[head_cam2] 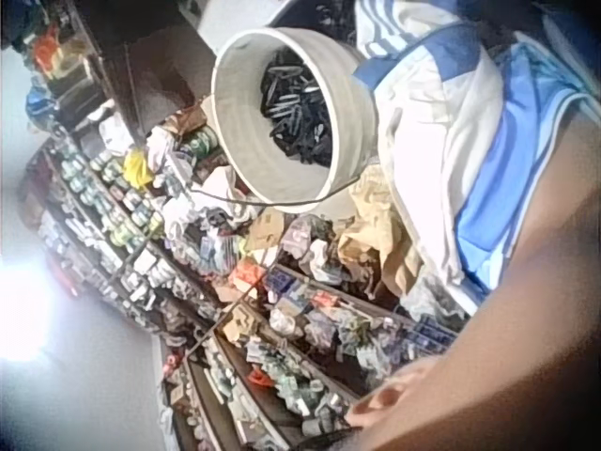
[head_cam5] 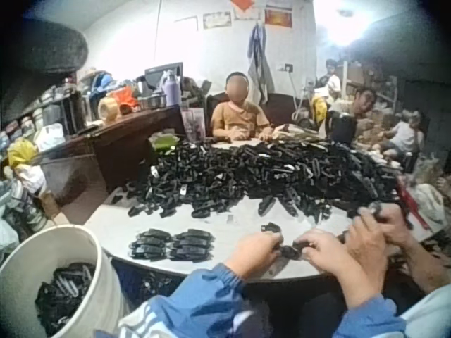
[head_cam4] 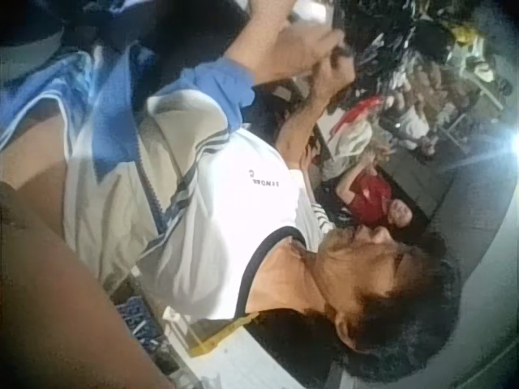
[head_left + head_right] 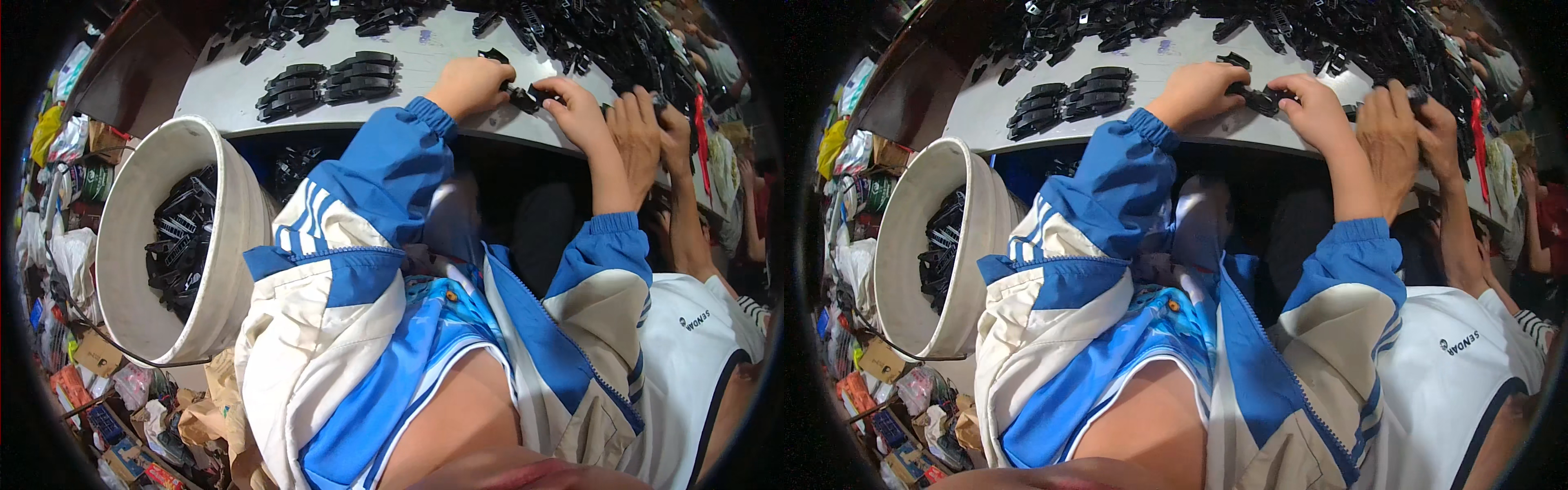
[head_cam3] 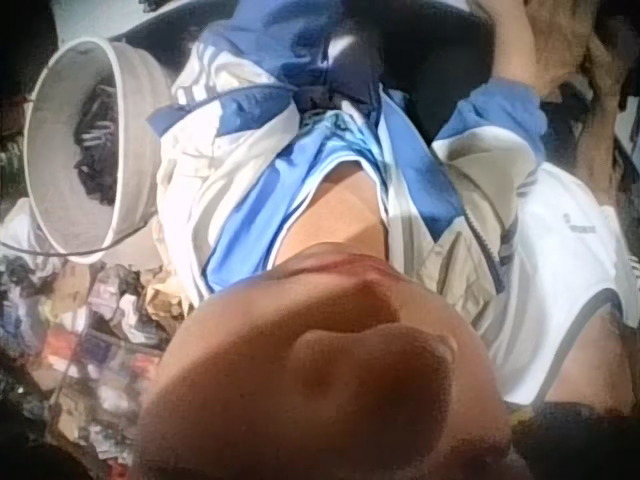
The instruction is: The person assembles plastic components by taking plastic pieces from a table, snapping them together by hand, and lining up the assembled parts on the table.
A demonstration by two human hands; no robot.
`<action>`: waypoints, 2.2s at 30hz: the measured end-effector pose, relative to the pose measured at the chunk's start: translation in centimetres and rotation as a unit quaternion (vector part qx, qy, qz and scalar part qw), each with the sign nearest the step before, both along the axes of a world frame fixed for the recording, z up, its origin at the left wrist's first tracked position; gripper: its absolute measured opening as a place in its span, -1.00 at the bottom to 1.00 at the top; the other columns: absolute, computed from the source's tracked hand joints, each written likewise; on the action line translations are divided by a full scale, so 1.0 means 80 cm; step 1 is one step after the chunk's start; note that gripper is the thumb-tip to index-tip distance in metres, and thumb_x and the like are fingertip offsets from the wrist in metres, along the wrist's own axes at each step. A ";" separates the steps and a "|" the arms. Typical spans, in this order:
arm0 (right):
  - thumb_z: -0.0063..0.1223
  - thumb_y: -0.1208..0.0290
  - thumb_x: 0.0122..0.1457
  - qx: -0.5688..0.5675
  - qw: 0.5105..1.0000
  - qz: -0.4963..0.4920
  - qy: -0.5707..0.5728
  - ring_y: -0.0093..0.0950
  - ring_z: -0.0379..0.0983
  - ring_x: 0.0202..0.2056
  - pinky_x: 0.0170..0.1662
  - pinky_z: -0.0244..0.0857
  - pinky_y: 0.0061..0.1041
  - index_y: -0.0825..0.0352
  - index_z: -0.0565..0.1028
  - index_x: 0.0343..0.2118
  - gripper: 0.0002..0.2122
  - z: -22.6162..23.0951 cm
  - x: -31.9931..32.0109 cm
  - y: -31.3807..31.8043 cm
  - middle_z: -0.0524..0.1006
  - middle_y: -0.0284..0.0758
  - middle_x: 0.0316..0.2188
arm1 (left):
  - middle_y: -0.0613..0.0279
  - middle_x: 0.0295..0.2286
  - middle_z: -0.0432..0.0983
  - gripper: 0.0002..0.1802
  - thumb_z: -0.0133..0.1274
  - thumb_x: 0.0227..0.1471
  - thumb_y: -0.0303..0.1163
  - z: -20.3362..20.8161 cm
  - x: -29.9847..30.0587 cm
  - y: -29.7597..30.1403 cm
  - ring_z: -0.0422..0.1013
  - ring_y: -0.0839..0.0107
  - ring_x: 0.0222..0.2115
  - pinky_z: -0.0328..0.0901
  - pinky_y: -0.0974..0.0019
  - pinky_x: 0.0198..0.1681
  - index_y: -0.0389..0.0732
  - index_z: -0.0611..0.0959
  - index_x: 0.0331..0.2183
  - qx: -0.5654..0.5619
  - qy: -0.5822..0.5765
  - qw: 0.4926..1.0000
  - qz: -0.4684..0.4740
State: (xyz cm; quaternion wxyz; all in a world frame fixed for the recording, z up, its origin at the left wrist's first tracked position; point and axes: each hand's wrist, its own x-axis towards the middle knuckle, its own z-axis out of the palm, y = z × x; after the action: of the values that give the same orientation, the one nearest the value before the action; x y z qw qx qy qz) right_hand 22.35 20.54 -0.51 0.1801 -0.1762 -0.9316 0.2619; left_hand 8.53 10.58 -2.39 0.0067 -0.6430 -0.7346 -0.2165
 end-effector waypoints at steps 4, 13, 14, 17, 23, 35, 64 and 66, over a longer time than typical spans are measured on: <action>-0.16 0.60 -0.24 -0.015 0.999 0.003 0.049 -0.42 0.28 -0.40 -0.33 0.15 -0.59 0.35 0.35 -0.43 -0.79 -0.015 0.004 -0.007 0.34 -0.28 -0.44 | 0.24 -0.46 0.35 -0.72 -0.11 -0.38 -0.32 -0.007 0.006 0.001 0.28 0.26 -0.42 0.20 0.30 -0.41 -0.04 0.46 -0.42 0.031 -0.032 0.999 0.025; -0.13 0.60 -0.26 0.087 0.992 0.042 0.078 -0.36 0.27 -0.38 -0.34 0.15 -0.55 0.34 0.34 -0.45 -0.80 -0.017 0.007 -0.015 0.33 -0.27 -0.44 | 0.25 -0.46 0.34 -0.74 -0.14 -0.39 -0.37 -0.017 0.010 -0.005 0.28 0.25 -0.45 0.20 0.31 -0.42 -0.09 0.48 -0.47 0.079 -0.058 0.990 0.101; -0.13 0.60 -0.26 0.088 0.993 0.032 0.071 -0.36 0.27 -0.39 -0.35 0.15 -0.55 0.34 0.35 -0.45 -0.80 -0.016 0.007 -0.014 0.34 -0.27 -0.45 | 0.26 -0.47 0.34 -0.75 -0.13 -0.39 -0.38 -0.015 0.006 -0.007 0.28 0.25 -0.45 0.20 0.31 -0.42 -0.09 0.49 -0.47 0.081 -0.054 0.992 0.079; -0.11 0.60 -0.27 0.091 0.992 0.039 0.074 -0.37 0.27 -0.41 -0.36 0.15 -0.56 0.34 0.36 -0.47 -0.80 -0.015 0.004 -0.011 0.34 -0.28 -0.48 | 0.27 -0.48 0.34 -0.76 -0.11 -0.38 -0.40 -0.011 -0.006 -0.015 0.29 0.26 -0.47 0.19 0.32 -0.44 -0.08 0.49 -0.47 0.080 -0.044 0.996 0.015; -0.10 0.61 -0.29 -0.023 0.989 0.082 0.124 -0.41 0.28 -0.46 -0.38 0.15 -0.61 0.35 0.39 -0.49 -0.81 -0.027 -0.008 -0.012 0.35 -0.28 -0.53 | 0.29 -0.52 0.33 -0.79 -0.07 -0.38 -0.41 -0.013 -0.002 -0.019 0.29 0.27 -0.49 0.19 0.31 -0.47 -0.10 0.48 -0.49 0.055 -0.007 0.998 -0.009; -0.23 0.59 -0.24 0.062 0.988 0.096 0.099 -0.37 0.27 -0.40 -0.34 0.14 -0.57 0.38 0.34 -0.44 -0.79 -0.028 -0.047 -0.036 0.33 -0.24 -0.46 | 0.21 -0.64 0.32 -0.81 -0.02 -0.39 -0.46 -0.022 0.038 -0.138 0.28 0.39 -0.65 0.16 0.45 -0.61 -0.21 0.46 -0.52 0.294 -0.260 0.920 0.022; -0.14 0.43 -0.08 -0.290 0.917 0.080 0.261 -0.68 0.22 -0.61 -0.54 0.12 -0.80 0.40 0.37 -0.46 -0.85 -0.007 -0.020 -0.136 0.34 -0.39 -0.55 | 0.26 -0.63 0.33 -0.75 -0.06 -0.25 -0.33 0.000 0.035 -0.137 0.27 0.49 -0.56 0.18 0.47 -0.51 -0.30 0.39 -0.48 0.214 -0.708 0.669 -0.074; -0.09 0.49 -0.13 -0.343 0.890 -0.005 0.301 -0.69 0.21 -0.60 -0.53 0.11 -0.79 0.42 0.34 -0.41 -0.82 -0.005 -0.006 -0.113 0.33 -0.41 -0.57 | 0.16 -0.60 0.35 -0.68 -0.11 -0.23 -0.23 0.020 0.026 -0.122 0.29 0.39 -0.55 0.19 0.43 -0.51 -0.29 0.38 -0.44 0.134 -0.432 0.892 0.000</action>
State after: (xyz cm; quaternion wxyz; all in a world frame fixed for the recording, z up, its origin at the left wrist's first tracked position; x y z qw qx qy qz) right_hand 21.88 11.52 -0.90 0.3817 -0.1440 -0.6841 0.6046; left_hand 10.63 0.84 -0.80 -0.2248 -0.4790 -0.6293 -0.5692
